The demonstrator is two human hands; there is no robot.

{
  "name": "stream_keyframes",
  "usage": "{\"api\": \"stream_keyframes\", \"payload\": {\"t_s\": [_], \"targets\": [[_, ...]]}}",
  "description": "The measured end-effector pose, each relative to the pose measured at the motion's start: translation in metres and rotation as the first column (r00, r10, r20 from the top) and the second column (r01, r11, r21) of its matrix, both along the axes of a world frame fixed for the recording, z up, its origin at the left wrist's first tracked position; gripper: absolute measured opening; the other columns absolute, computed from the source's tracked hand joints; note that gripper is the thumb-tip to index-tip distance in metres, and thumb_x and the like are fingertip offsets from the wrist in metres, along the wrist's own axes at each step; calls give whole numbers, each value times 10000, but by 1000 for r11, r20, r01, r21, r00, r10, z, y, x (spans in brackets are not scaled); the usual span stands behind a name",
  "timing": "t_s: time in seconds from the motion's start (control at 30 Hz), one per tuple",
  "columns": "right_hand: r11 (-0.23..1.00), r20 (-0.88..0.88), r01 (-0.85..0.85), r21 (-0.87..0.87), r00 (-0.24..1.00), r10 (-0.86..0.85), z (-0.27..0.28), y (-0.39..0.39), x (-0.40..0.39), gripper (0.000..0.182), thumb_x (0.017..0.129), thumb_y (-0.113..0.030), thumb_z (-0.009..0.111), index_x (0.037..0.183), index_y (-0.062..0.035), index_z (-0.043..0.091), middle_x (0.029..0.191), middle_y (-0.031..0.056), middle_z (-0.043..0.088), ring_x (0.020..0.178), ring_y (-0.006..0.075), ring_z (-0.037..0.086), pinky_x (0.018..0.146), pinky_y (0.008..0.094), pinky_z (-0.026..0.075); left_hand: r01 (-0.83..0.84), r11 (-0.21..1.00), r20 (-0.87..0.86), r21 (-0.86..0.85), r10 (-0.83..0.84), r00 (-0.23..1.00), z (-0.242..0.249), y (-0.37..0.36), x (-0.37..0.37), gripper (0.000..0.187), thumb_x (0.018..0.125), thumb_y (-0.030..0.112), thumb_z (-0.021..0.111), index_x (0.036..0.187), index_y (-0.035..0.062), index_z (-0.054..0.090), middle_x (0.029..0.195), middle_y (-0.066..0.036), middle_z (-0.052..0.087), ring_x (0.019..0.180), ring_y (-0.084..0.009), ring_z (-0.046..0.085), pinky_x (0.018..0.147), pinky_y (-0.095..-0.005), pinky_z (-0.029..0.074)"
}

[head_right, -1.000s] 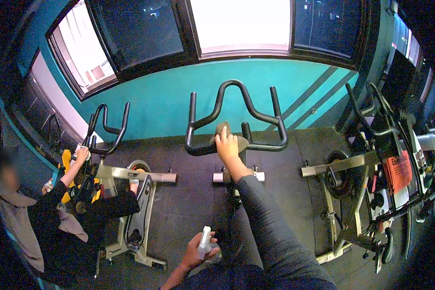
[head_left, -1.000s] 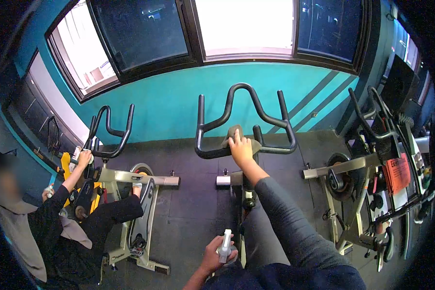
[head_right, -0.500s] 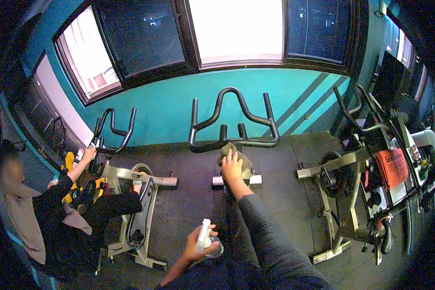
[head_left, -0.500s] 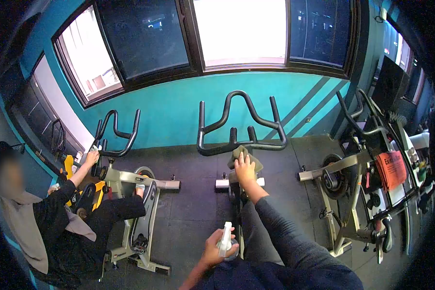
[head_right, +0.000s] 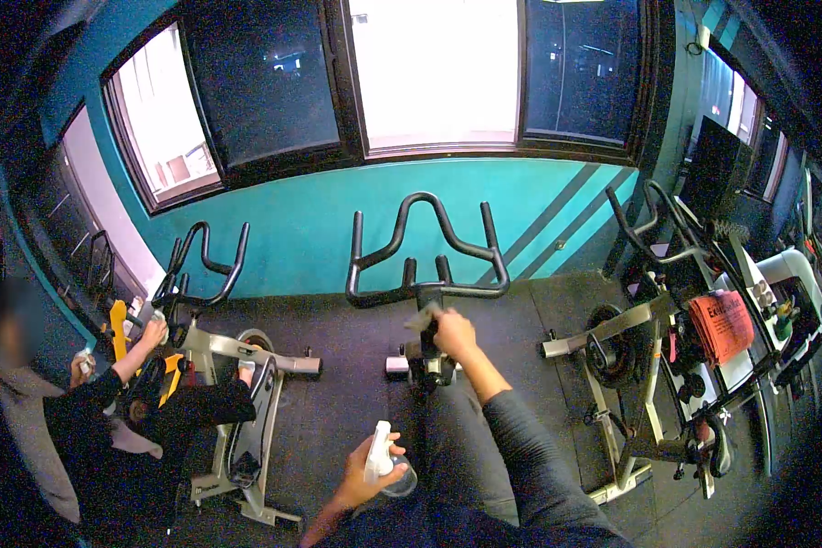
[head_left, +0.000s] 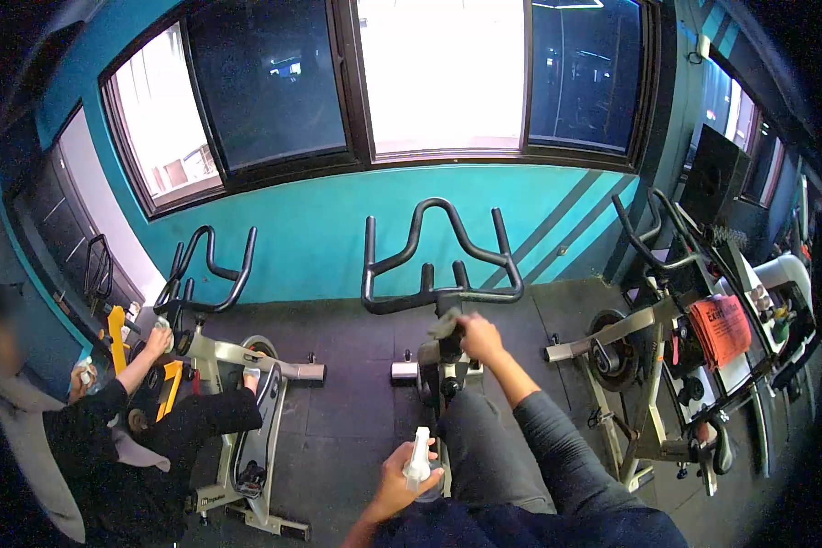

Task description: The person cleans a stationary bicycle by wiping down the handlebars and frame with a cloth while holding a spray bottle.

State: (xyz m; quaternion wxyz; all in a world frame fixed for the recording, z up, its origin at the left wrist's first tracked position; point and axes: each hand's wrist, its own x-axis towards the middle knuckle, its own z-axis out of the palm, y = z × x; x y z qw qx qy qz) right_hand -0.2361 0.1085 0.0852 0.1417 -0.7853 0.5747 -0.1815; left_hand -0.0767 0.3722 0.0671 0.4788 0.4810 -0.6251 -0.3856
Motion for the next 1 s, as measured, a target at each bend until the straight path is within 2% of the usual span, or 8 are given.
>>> {"api": "stream_keyframes", "payload": {"t_s": [0.07, 0.27, 0.33, 0.47, 0.53, 0.8, 0.87, 1.0], "targets": [[950, 107, 32, -311, 994, 2, -1, -32, -9, 370, 698, -38, 555, 1055, -133, 574, 1045, 143, 576, 865, 365, 597, 732, 450, 491, -1, 984, -100, 175, 19, 995, -2, 0, -2, 455, 710, 68, 734, 1118, 25, 539, 1006, -73, 602, 908, -157, 592, 799, -296, 467], [851, 243, 105, -515, 970, 27, 25, -121, -5, 424, 734, -19, 532, 1135, -152, 567, 1144, 139, 546, 889, 352, 582, 746, 432, 481, 20, 948, -97, 317, 12, 995, -25, -20, 3, 586, 710, 151, 764, 1217, 54, 485, 970, -54, 616, 943, -144, 584, 833, -307, 469], [835, 198, 148, -529, 979, -48, 9, -146, 1, 438, 737, -31, 533, 1152, -168, 562, 1175, 146, 530, 890, 350, 580, 746, 435, 480, 27, 938, -119, 345, 16, 993, -27, -26, 4, 578, 715, 157, 760, 1213, 50, 487, 976, -61, 614, 946, -150, 587, 841, -314, 469], [951, -75, 146, -271, 982, -172, -57, -154, 9, 503, 762, -63, 528, 1242, -216, 509, 1283, 137, 475, 918, 299, 590, 762, 444, 455, -30, 977, -37, 211, 39, 999, -31, -38, 9, 513, 714, 172, 751, 1162, 35, 542, 955, -50, 598, 875, -135, 588, 783, -286, 467], [907, -174, 191, -375, 947, -271, -72, -153, 18, 445, 815, -136, 499, 1246, -246, 505, 1277, 132, 490, 883, 259, 605, 760, 413, 441, -44, 968, -115, 246, 74, 991, -30, -47, 12, 504, 706, 166, 755, 1146, 29, 551, 953, -55, 599, 863, -136, 590, 775, -285, 468], [843, -280, 119, -524, 911, -302, -83, -111, 30, 397, 840, -142, 454, 1231, -160, 517, 1255, 125, 506, 938, 265, 582, 791, 403, 450, 8, 972, -40, 233, 1, 999, -17, -63, -15, 488, 695, 168, 755, 1124, 48, 557, 961, -70, 601, 888, -172, 607, 794, -311, 476], [961, -288, 108, -255, 940, -182, -68, -76, 36, 516, 787, -100, 506, 1295, -159, 433, 1304, 135, 457, 993, 278, 575, 787, 400, 445, 67, 983, -19, 168, -65, 998, -14, -62, -23, 538, 709, 109, 749, 1185, 57, 504, 952, -47, 613, 921, -139, 588, 814, -298, 472], [954, -281, 21, -300, 953, -110, -81, -34, 25, 552, 756, -71, 534, 1290, -175, 439, 1304, 115, 458, 961, 252, 592, 758, 395, 452, 110, 985, -41, 130, -105, 994, -9, -50, -35, 532, 721, 91, 735, 1189, 32, 489, 971, -57, 612, 941, -145, 591, 821, -303, 474]]}}
